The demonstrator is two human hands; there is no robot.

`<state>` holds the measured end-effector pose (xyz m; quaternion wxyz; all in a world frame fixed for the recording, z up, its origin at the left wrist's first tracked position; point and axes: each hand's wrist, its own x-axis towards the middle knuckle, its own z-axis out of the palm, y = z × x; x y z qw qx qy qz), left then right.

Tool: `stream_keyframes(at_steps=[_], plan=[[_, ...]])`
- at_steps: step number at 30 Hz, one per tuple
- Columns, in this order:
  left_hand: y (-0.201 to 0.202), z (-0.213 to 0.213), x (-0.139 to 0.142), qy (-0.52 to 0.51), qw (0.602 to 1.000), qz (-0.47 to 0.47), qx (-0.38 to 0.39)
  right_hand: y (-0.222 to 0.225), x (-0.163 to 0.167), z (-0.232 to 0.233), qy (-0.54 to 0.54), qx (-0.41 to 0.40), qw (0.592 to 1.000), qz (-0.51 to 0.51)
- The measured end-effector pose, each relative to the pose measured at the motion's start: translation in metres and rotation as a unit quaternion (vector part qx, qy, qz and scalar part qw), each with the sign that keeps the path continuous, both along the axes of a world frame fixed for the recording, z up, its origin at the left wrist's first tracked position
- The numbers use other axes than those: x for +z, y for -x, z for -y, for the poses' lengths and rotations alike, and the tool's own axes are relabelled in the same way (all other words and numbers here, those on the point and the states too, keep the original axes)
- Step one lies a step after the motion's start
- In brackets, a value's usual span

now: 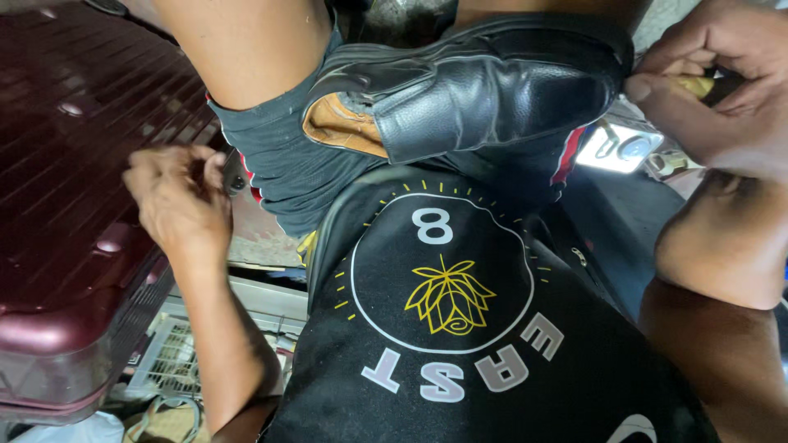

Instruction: The person sits with a black leather shoe on their lap and uses a needle and thread to stitch the shoe's upper. They repeatedly push the needle through the leather and pull the thread to secure the seam.

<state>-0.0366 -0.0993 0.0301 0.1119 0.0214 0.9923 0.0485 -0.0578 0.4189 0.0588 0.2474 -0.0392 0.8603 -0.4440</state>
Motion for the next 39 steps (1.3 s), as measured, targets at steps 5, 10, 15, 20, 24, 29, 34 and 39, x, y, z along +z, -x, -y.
stream_keyframes(at_steps=[5, 10, 15, 20, 24, 29, 34, 39], plan=[[-0.005, -0.032, 0.010, -0.316, 0.948, -0.027, 0.024, -0.001, 0.014, 0.000, 0.021, -0.074, 0.989, 0.125], [-0.018, -0.055, -0.003, -0.369, 0.929, 0.026, 0.006, -0.012, 0.021, 0.008, 0.005, -0.133, 0.984, 0.119], [-0.038, -0.034, -0.016, -0.542, 0.818, 0.099, 0.165, -0.027, 0.021, 0.006, -0.007, -0.152, 0.983, 0.102], [-0.033, -0.023, -0.018, -0.820, 0.464, 0.144, 0.303, -0.017, 0.024, 0.021, 0.017, -0.174, 0.980, 0.097], [-0.010, -0.040, -0.002, -0.834, 0.382, 0.247, 0.314, 0.009, 0.050, 0.048, -0.031, -0.056, 0.998, 0.012], [0.021, -0.089, 0.002, -0.506, 0.825, 0.236, 0.088, 0.026, 0.077, 0.067, -0.219, 0.097, 0.960, -0.146], [0.054, -0.112, -0.017, -0.362, 0.875, 0.269, -0.178, 0.027, 0.075, 0.061, -0.209, 0.109, 0.965, -0.114], [0.071, -0.118, -0.045, -0.464, 0.802, 0.327, -0.186, 0.032, 0.065, 0.058, -0.194, 0.174, 0.958, -0.122]])
